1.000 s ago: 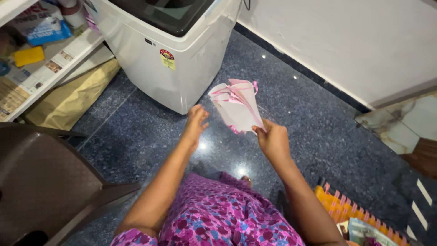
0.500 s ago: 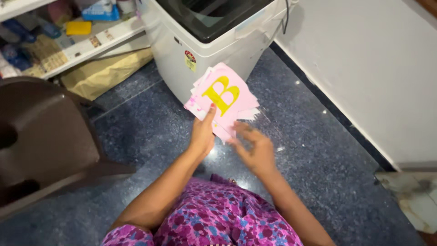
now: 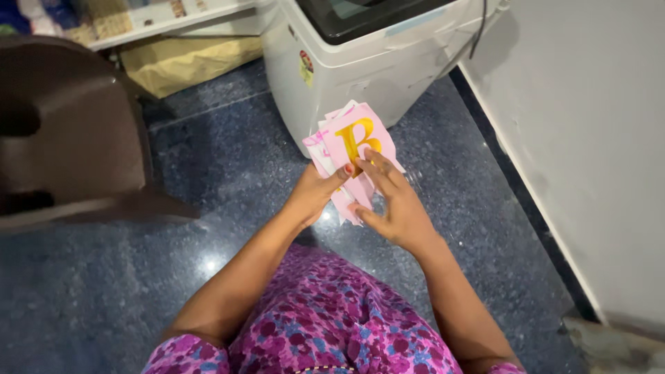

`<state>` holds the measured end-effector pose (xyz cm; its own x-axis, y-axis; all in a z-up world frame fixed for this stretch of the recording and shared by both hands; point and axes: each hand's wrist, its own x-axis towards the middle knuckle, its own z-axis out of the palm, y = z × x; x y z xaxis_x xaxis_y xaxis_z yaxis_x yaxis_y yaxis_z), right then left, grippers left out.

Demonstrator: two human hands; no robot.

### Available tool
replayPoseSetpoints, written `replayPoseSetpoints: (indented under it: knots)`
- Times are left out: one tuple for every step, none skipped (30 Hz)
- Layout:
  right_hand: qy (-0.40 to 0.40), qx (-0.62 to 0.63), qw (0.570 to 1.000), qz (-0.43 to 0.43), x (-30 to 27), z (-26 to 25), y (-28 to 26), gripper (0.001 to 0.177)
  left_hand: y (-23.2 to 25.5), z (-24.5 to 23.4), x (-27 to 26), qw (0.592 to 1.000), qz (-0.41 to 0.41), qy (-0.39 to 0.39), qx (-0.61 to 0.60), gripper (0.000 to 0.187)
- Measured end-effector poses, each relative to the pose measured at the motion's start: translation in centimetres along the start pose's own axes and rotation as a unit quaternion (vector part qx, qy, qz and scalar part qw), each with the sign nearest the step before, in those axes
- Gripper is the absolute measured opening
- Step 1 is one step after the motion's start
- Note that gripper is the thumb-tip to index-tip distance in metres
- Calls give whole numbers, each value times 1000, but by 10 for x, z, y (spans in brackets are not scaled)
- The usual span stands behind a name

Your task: The person assembles a pink 'BIRTHDAY' banner by hand, unfolding and connecting the letter flags. They then place the completed banner on a shelf and return to the bed to handle a purple tinsel decoration.

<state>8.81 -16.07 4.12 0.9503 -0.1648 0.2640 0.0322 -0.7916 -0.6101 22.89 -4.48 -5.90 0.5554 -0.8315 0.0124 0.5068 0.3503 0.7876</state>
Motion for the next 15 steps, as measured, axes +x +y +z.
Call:
replayPoseSetpoints:
  knots:
    - [-7,9,1000,9,-2,-1,6,69,0,1,-2,1000,14,-10,15,59]
    - [-12,18,1000,19,-4,-2,11,64,-1,2,-4,999,26,-21,31,61]
    - [-18,26,999,29,-5,-3,17,59,-1,3,-5,998,38,-32,46,63]
    - [-14,23,1000,17,-6,-4,22,54,-1,4,-5,997,41,-34,57,63]
    - [-10,19,1000,4,-5,-4,26,49,-1,4,-5,996,43,-36,68,63]
    - [-5,15,1000,-8,-6,-4,29,44,-1,4,-5,995,46,-39,78,64]
    - [-12,22,1000,13,-6,-5,32,42,-2,5,-5,994,48,-35,88,63]
    - [-18,29,999,35,-5,-6,34,40,-3,4,-3,993,50,-32,98,63]
    - [-24,35,998,56,-4,-7,35,38,-4,3,-2,992,53,-29,108,62]
    - [-19,53,994,91,-4,-8,36,36,-6,3,-1,994,38,-22,105,60]
    - [-14,71,989,125,-4,-9,36,34,-9,2,1,994,24,-15,101,59]
    - [-8,89,983,161,-4,-9,37,32,-10,1,2,995,9,-9,98,58]
    - [-2,107,986,127,-3,-11,37,31,-12,0,4,996,-6,6,92,57]
    - [3,125,988,94,-2,-13,39,31,-13,-1,5,996,-22,19,86,56]
    - [8,143,988,60,-1,-14,40,30,-13,-1,6,996,-37,33,79,57]
